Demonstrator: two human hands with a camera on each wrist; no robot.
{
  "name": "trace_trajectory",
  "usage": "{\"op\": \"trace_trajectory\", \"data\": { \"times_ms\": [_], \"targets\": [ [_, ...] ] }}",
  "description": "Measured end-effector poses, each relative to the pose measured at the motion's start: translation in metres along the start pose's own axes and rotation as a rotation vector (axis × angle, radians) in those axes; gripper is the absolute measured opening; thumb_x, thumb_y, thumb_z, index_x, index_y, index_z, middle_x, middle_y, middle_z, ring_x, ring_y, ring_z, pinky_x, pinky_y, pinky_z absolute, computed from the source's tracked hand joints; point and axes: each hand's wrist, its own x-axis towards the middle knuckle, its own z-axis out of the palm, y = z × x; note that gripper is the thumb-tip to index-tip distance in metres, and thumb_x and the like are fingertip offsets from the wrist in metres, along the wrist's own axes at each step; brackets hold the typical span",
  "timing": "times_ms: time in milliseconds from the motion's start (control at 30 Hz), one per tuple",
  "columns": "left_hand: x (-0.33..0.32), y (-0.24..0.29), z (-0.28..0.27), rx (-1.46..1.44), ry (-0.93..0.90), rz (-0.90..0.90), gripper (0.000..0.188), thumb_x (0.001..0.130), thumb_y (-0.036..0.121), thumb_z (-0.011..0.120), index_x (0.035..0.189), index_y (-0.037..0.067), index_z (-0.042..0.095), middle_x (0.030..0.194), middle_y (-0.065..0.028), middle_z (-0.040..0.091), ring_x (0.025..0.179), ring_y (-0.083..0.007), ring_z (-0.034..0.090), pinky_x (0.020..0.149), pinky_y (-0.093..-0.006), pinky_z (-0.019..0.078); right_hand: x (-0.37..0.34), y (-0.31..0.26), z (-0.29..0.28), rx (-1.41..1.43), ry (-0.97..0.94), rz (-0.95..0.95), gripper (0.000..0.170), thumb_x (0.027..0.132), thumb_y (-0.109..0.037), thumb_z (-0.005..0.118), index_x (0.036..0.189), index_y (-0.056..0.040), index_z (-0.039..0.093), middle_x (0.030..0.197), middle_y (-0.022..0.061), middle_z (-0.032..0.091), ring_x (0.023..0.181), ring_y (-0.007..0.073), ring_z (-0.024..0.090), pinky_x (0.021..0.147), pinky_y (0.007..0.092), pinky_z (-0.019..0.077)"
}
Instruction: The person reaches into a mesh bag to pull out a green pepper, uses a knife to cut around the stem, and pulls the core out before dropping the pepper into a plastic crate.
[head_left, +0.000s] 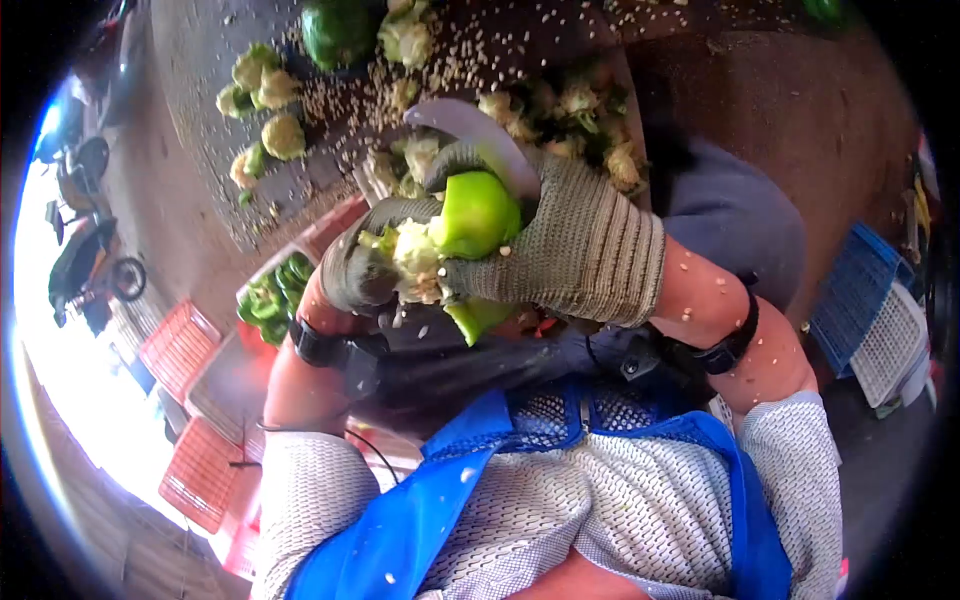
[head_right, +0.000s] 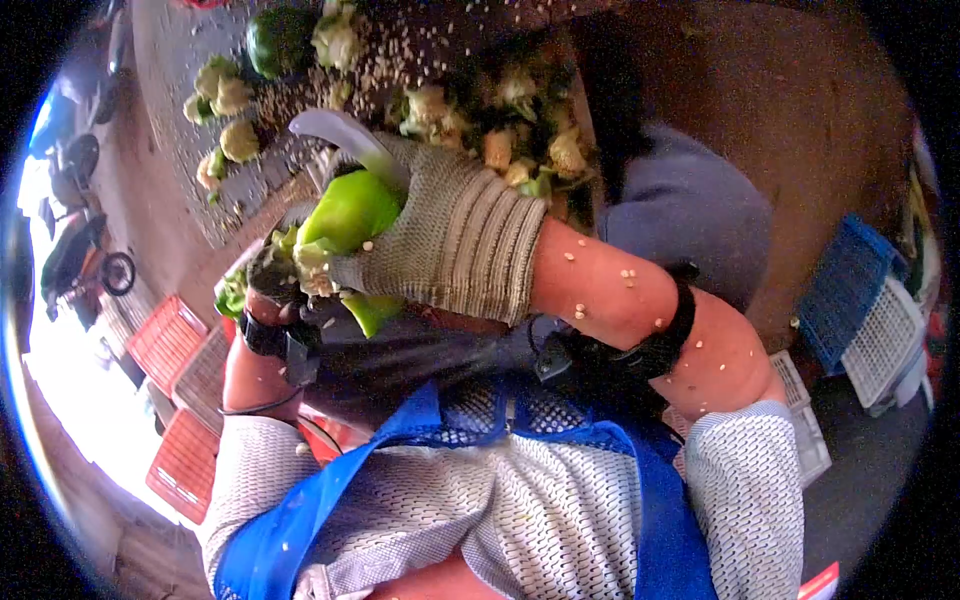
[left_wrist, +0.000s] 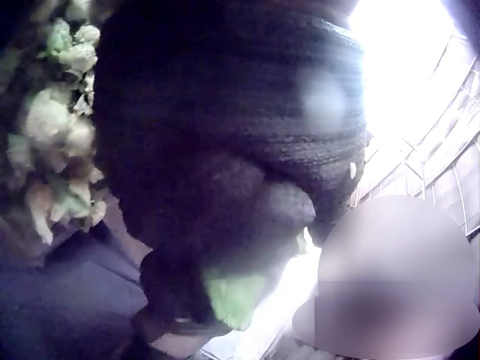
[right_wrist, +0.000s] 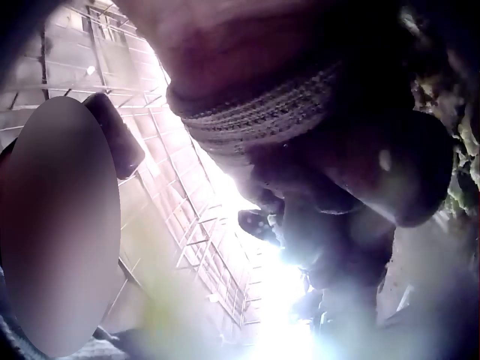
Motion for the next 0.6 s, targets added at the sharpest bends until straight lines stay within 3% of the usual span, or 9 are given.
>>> {"op": "trace_trajectory", "data": {
  "times_ms": [67, 100, 200, 233, 333, 433, 467, 500, 600],
  "targets": [
    [-0.009, -0.024, -0.015, -0.339, 0.194, 0.012, 0.073, 0.073, 0.028, 0.083, 0.132, 0.001, 0.051, 0.12, -0.0104, 0.063, 0.105, -0.0196, 0.062, 0.093, -0.0359, 0.0522, 0.006, 0.002, -0.004, 0.094, 0.058, -0.039, 0.085, 0.07, -0.02, 0.082, 0.143, -0.0094, 0.039, 0.099, 0.0065, 0.064, 0.087, 0.0143, 0.062, 0.079, 0.0292, 0.0534],
    [-0.013, -0.03, -0.023, -0.442, 0.254, 0.045, 0.074, 0.074, 0.03, 0.082, 0.133, 0.001, 0.05, 0.12, -0.0111, 0.063, 0.106, -0.0205, 0.062, 0.092, -0.0364, 0.0524, 0.007, -0.009, -0.007, 0.164, 0.063, 0.049, 0.084, 0.071, -0.019, 0.082, 0.142, -0.0093, 0.039, 0.099, 0.0059, 0.063, 0.088, 0.014, 0.062, 0.08, 0.0289, 0.0533],
    [-0.001, -0.024, -0.035, -0.51, 0.29, 0.111, 0.078, 0.077, 0.037, 0.079, 0.137, 0.0, 0.046, 0.121, -0.0133, 0.062, 0.106, -0.023, 0.063, 0.092, -0.0381, 0.0532, 0.008, -0.023, -0.022, 0.206, 0.109, 0.155, 0.092, 0.073, -0.016, 0.081, 0.147, -0.0112, 0.027, 0.111, 0.0053, 0.061, 0.098, 0.013, 0.061, 0.087, 0.0293, 0.0513],
    [0.005, 0.004, -0.024, -0.345, 0.24, 0.151, 0.077, 0.075, 0.031, 0.082, 0.136, 0.0, 0.047, 0.12, -0.012, 0.062, 0.105, -0.021, 0.062, 0.092, -0.0358, 0.0525, 0.007, -0.031, -0.029, 0.261, 0.11, 0.15, 0.095, 0.073, -0.015, 0.081, 0.149, -0.0116, 0.023, 0.117, 0.0064, 0.059, 0.101, 0.014, 0.061, 0.088, 0.0304, 0.051],
    [0.037, 0.056, 0.011, 0.144, 0.242, -0.159, 0.094, 0.066, 0.017, 0.09, 0.143, 0.0, 0.038, 0.131, -0.0138, 0.057, 0.121, -0.0234, 0.056, 0.102, -0.0355, 0.0461, 0.002, -0.038, -0.033, 0.496, 0.097, 0.138, 0.098, 0.075, -0.012, 0.078, 0.152, -0.0124, 0.018, 0.135, 0.0089, 0.048, 0.112, 0.0185, 0.057, 0.094, 0.0339, 0.0501],
    [0.038, 0.054, 0.008, 0.833, 0.281, 0.474, 0.123, 0.056, 0.03, 0.094, 0.152, 0.002, 0.022, 0.155, -0.0228, 0.027, 0.145, -0.0354, 0.026, 0.117, -0.0455, 0.0265, -0.002, -0.03, -0.028, 0.618, 0.068, 0.183, 0.099, 0.076, -0.012, 0.078, 0.154, -0.0118, 0.017, 0.137, 0.008, 0.048, 0.116, 0.0194, 0.056, 0.097, 0.0347, 0.0494],
    [0.034, 0.061, 0.01, 0.866, 0.327, 0.653, 0.13, 0.048, 0.036, 0.096, 0.152, 0.003, 0.025, 0.154, -0.0237, 0.029, 0.144, -0.0387, 0.027, 0.116, -0.047, 0.0269, -0.001, -0.024, -0.026, 0.655, 0.058, 0.185, 0.099, 0.077, -0.013, 0.079, 0.154, -0.0114, 0.017, 0.137, 0.0075, 0.049, 0.118, 0.0196, 0.055, 0.098, 0.0349, 0.0492],
    [0.027, 0.071, 0.021, 0.735, 0.314, 0.676, 0.132, 0.044, 0.037, 0.097, 0.151, 0.003, 0.027, 0.154, -0.024, 0.029, 0.143, -0.0405, 0.027, 0.116, -0.0476, 0.0271, 0.0, -0.021, -0.022, 0.669, 0.043, 0.195, 0.097, 0.077, -0.013, 0.079, 0.154, -0.0107, 0.019, 0.137, 0.0071, 0.049, 0.118, 0.0193, 0.055, 0.099, 0.0346, 0.0488],
    [0.034, 0.081, 0.057, 0.941, 0.347, 0.801, 0.114, 0.045, 0.035, 0.096, 0.143, 0.007, 0.043, 0.147, -0.0241, 0.039, 0.134, -0.0472, 0.037, 0.112, -0.0493, 0.033, 0.002, -0.014, -0.01, 0.456, -0.012, 0.083, 0.082, 0.083, -0.025, 0.077, 0.148, -0.0074, 0.031, 0.132, 0.0056, 0.054, 0.118, 0.0173, 0.054, 0.099, 0.0329, 0.0476]
  ]
}}
